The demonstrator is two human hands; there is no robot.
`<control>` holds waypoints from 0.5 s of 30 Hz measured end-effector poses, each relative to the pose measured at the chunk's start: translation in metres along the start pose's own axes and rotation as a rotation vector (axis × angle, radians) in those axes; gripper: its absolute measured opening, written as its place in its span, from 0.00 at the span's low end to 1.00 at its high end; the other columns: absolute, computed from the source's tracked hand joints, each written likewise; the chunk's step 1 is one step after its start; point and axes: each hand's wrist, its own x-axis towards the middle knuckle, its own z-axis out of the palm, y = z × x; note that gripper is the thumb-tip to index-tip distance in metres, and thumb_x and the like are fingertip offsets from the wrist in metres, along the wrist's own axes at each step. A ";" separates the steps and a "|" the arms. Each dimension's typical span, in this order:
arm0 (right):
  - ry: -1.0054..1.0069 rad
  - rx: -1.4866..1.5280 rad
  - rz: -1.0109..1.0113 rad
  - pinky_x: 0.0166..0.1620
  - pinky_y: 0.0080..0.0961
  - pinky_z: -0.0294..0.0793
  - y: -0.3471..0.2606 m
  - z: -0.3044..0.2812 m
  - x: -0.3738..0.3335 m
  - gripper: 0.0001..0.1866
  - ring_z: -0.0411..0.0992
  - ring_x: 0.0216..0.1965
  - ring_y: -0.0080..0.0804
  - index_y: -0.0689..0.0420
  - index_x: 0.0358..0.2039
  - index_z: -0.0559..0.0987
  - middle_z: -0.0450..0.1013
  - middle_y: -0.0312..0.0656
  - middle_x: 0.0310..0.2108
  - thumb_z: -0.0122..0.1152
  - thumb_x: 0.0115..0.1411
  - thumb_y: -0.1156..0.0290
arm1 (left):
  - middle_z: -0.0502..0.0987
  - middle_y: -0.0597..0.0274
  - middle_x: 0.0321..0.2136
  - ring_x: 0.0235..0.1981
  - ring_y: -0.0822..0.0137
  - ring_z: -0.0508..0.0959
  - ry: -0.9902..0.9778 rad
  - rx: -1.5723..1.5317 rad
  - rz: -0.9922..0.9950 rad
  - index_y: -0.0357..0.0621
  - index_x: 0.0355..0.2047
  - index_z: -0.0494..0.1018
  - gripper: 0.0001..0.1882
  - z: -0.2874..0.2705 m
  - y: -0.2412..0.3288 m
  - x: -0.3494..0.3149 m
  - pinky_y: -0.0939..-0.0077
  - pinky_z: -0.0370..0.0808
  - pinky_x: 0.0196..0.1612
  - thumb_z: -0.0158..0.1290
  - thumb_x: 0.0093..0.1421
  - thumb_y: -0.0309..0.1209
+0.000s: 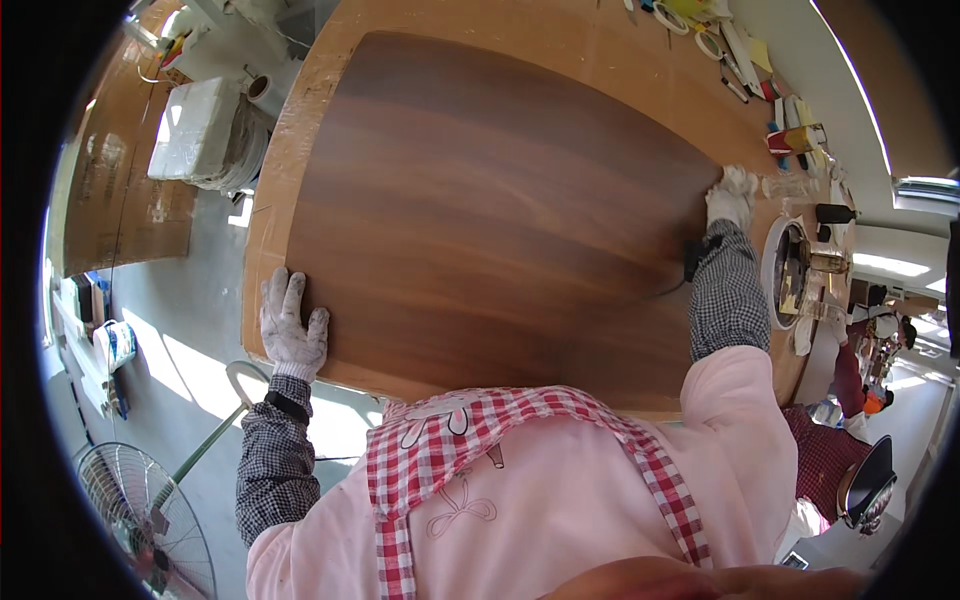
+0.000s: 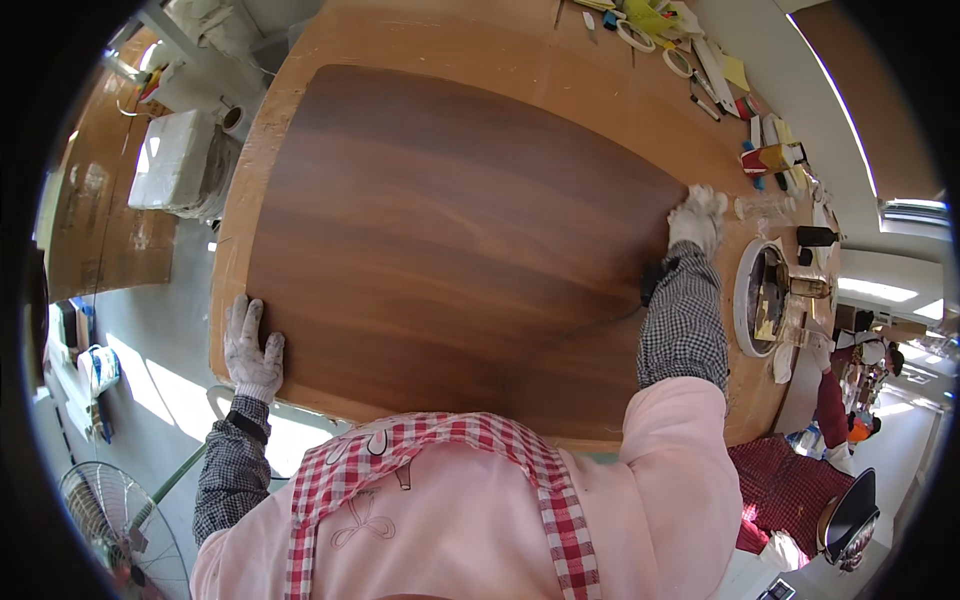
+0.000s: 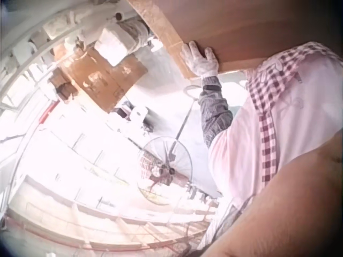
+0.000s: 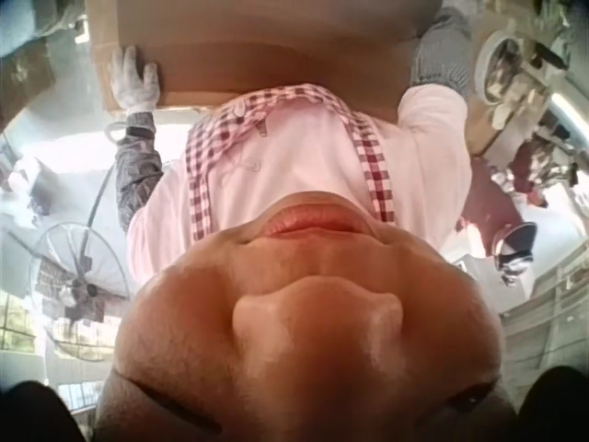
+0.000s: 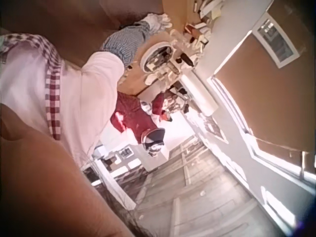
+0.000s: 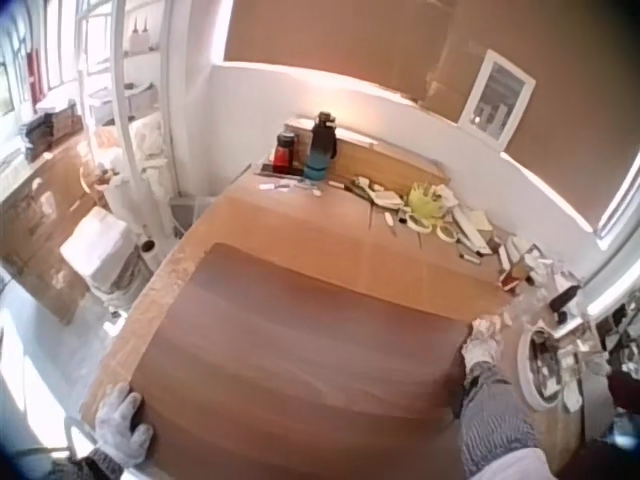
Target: Cleaning and polishing a wood furniture panel using a cloth, liquid, and a small handheld tool.
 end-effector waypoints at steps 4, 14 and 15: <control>0.693 -0.612 -0.259 0.44 0.42 0.75 -0.008 -0.059 -0.021 0.27 0.74 0.47 0.35 0.43 0.54 0.73 0.71 0.31 0.55 0.43 0.65 0.40 | 0.63 0.46 0.65 0.65 0.38 0.61 0.007 0.003 -0.055 0.47 0.61 0.68 0.32 0.005 -0.006 -0.007 0.46 0.58 0.67 0.56 0.58 0.44; 0.083 -2.080 -0.471 0.67 0.41 0.56 0.172 0.457 0.023 0.35 0.61 0.65 0.43 0.46 0.69 0.59 0.59 0.46 0.66 0.48 0.65 0.47 | 0.69 0.50 0.57 0.60 0.44 0.67 0.027 -0.059 -0.062 0.44 0.52 0.73 0.31 -0.029 0.012 0.000 0.53 0.65 0.62 0.62 0.46 0.37; -0.001 -2.073 -0.506 0.68 0.43 0.52 0.191 0.483 0.035 0.35 0.57 0.67 0.43 0.45 0.70 0.58 0.56 0.45 0.68 0.48 0.65 0.47 | 0.70 0.51 0.53 0.56 0.46 0.69 0.084 -0.062 -0.014 0.42 0.49 0.73 0.30 -0.031 0.014 0.004 0.53 0.67 0.60 0.62 0.44 0.36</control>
